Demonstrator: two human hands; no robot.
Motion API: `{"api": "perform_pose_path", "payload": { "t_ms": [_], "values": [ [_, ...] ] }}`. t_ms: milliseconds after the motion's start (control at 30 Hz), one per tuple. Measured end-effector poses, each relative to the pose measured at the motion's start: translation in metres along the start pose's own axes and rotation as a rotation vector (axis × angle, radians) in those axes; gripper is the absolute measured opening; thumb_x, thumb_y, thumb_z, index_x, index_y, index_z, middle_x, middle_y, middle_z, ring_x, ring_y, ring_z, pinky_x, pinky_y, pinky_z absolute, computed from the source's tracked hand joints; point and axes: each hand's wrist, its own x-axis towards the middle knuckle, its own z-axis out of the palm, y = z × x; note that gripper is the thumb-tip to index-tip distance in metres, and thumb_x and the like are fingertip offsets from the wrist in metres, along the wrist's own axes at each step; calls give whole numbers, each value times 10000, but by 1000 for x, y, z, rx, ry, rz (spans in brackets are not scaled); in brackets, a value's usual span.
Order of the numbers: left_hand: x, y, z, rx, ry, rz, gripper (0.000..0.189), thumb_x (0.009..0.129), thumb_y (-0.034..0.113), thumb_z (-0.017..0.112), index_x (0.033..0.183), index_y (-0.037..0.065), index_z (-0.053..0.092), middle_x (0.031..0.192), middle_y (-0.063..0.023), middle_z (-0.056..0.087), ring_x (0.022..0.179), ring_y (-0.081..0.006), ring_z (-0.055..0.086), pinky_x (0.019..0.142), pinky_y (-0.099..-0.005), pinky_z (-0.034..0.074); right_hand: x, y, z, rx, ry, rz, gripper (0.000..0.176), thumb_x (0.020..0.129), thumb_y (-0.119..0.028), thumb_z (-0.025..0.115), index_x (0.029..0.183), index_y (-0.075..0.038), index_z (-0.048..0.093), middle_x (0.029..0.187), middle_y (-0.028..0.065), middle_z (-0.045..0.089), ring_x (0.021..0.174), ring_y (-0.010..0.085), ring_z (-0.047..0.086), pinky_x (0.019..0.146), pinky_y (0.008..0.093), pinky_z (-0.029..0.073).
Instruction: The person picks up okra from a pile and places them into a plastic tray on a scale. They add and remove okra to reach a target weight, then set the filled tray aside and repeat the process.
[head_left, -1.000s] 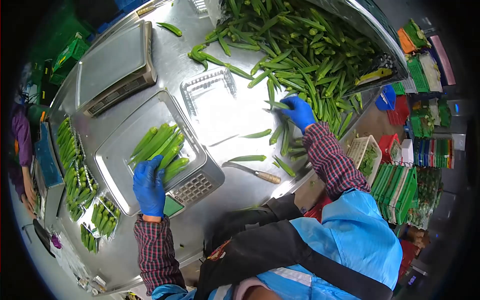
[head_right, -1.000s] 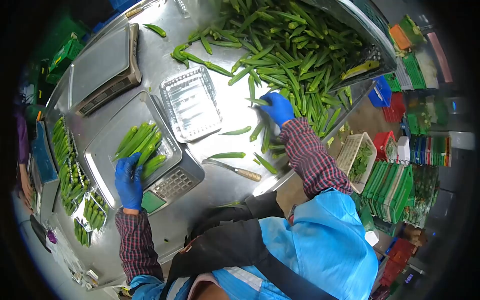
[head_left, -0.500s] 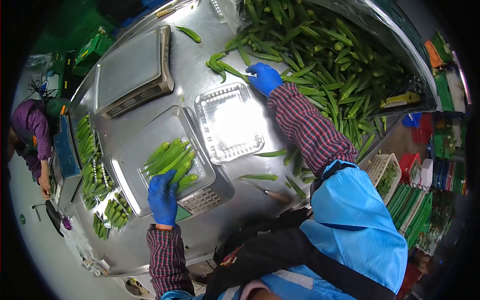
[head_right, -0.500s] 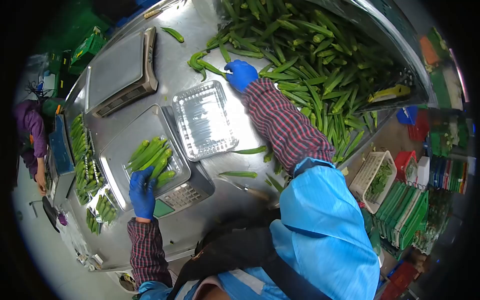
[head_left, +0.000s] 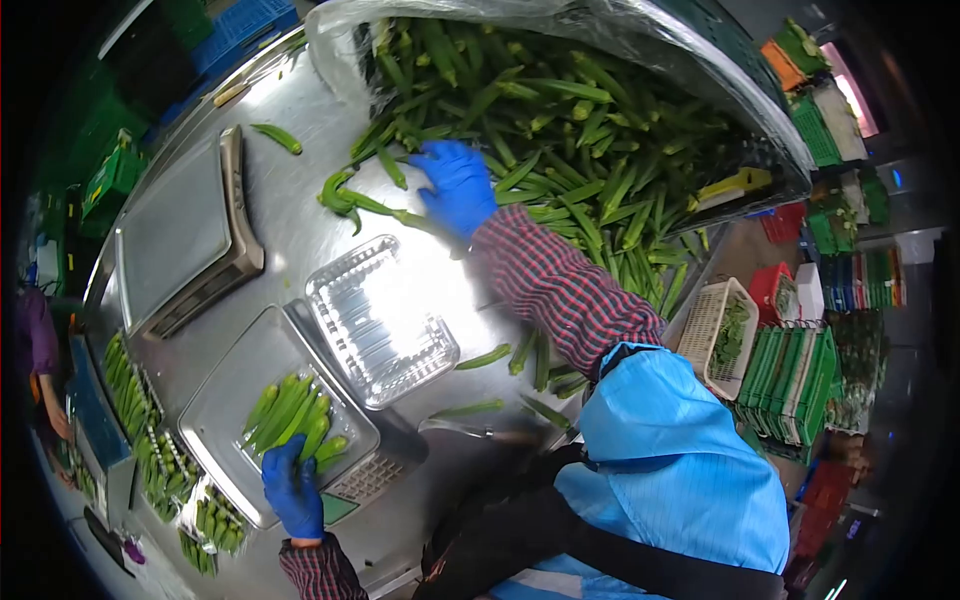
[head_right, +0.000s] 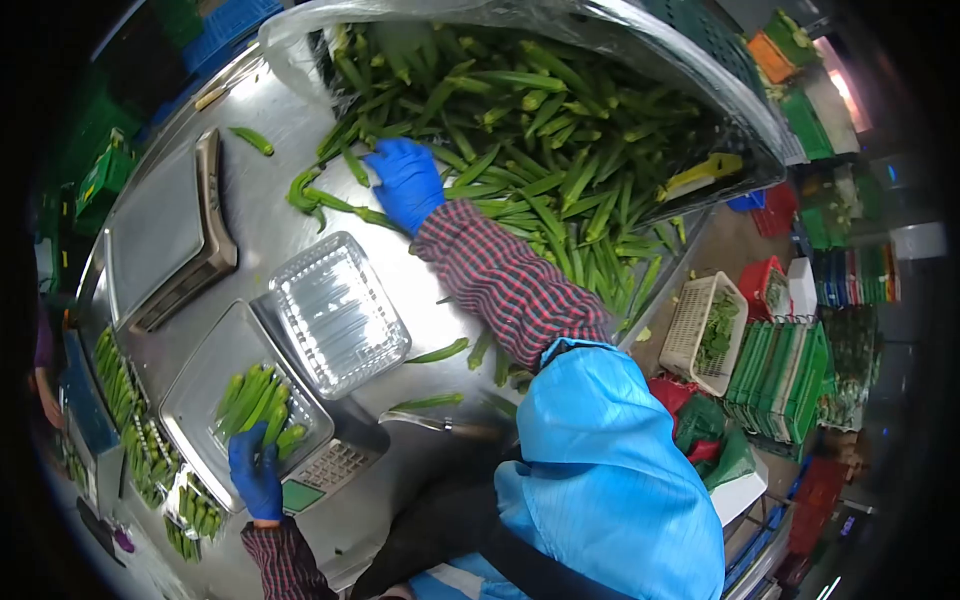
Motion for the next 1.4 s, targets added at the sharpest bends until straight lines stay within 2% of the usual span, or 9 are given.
{"api": "perform_pose_path", "payload": {
  "t_ms": [167, 333, 400, 533, 633, 800, 1033, 1200, 1400],
  "values": [
    [-3, -8, 3, -42, 23, 2, 408, 680, -81, 647, 1060, 68, 631, 959, -119, 585, 904, -311, 570, 807, -382, 458, 35, 66, -79, -391, 229, 111, 622, 635, -152, 707, 1222, -171, 501, 1261, 103, 477, 1199, 320, 427, 937, 472, 376],
    [-3, -11, 3, -29, -10, -14, 404, 685, -71, 642, 1067, 59, 628, 973, -124, 585, 909, -317, 569, 814, -386, 456, 17, 107, -64, -622, -189, 93, 252, 762, -140, 565, 1008, -139, 618, 928, 62, 584, 907, 257, 557, 710, 409, 451],
    [-4, -12, 4, -57, 20, 16, 413, 682, -76, 639, 1074, 55, 626, 982, -138, 582, 922, -329, 565, 821, -393, 450, -2, 101, -61, -657, -157, 58, 186, 752, -118, 567, 925, -136, 631, 925, 55, 593, 926, 250, 555, 702, 396, 453],
    [-3, -9, 2, -1, 2, 35, 384, 704, -54, 632, 1074, 49, 622, 991, -150, 579, 934, -339, 560, 828, -398, 444, -30, 64, -71, -422, -122, -106, 233, 761, -106, 604, 990, -138, 624, 927, 57, 603, 909, 254, 569, 700, 396, 448],
    [-2, -3, 0, 28, 10, 60, 318, 751, -5, 613, 1065, 46, 620, 985, -153, 577, 946, -342, 555, 834, -401, 438, -35, 34, -83, 116, 75, 169, 315, 783, -141, 666, 1093, -132, 611, 934, 126, 615, 877, 308, 603, 757, 410, 484],
    [-6, -4, -5, 5, 46, 67, 323, 752, -38, 603, 1064, 44, 619, 974, -151, 573, 938, -333, 558, 833, -391, 441, -25, 15, -119, 1228, 247, 613, 472, 898, -42, 560, 1335, -104, 390, 1088, 117, 591, 977, 223, 608, 837, 359, 519],
    [-50, -11, -25, -261, 205, 109, 328, 747, -95, 612, 1051, 26, 630, 983, -114, 586, 942, -272, 573, 832, -329, 448, -42, -96, -150, 1670, -14, 590, 240, 835, -49, 600, 1065, -89, 544, 1109, 118, 614, 1050, 246, 593, 892, 405, 489],
    [-129, -47, -36, -389, 319, -99, 316, 752, -79, 628, 1048, 32, 635, 956, -76, 579, 871, -189, 556, 791, -292, 444, -78, -218, -117, 1799, -388, 577, 213, 820, -32, 617, 1025, -63, 565, 1107, 118, 619, 1034, 235, 603, 912, 386, 495],
    [-182, -77, -36, -416, 377, -116, 292, 762, -82, 615, 1030, 31, 631, 965, -58, 581, 838, -162, 533, 762, -280, 433, -94, -223, -110, 1755, -304, 618, 305, 811, -83, 645, 1101, -53, 558, 1036, 87, 627, 963, 206, 622, 845, 381, 524]
  ]
}}
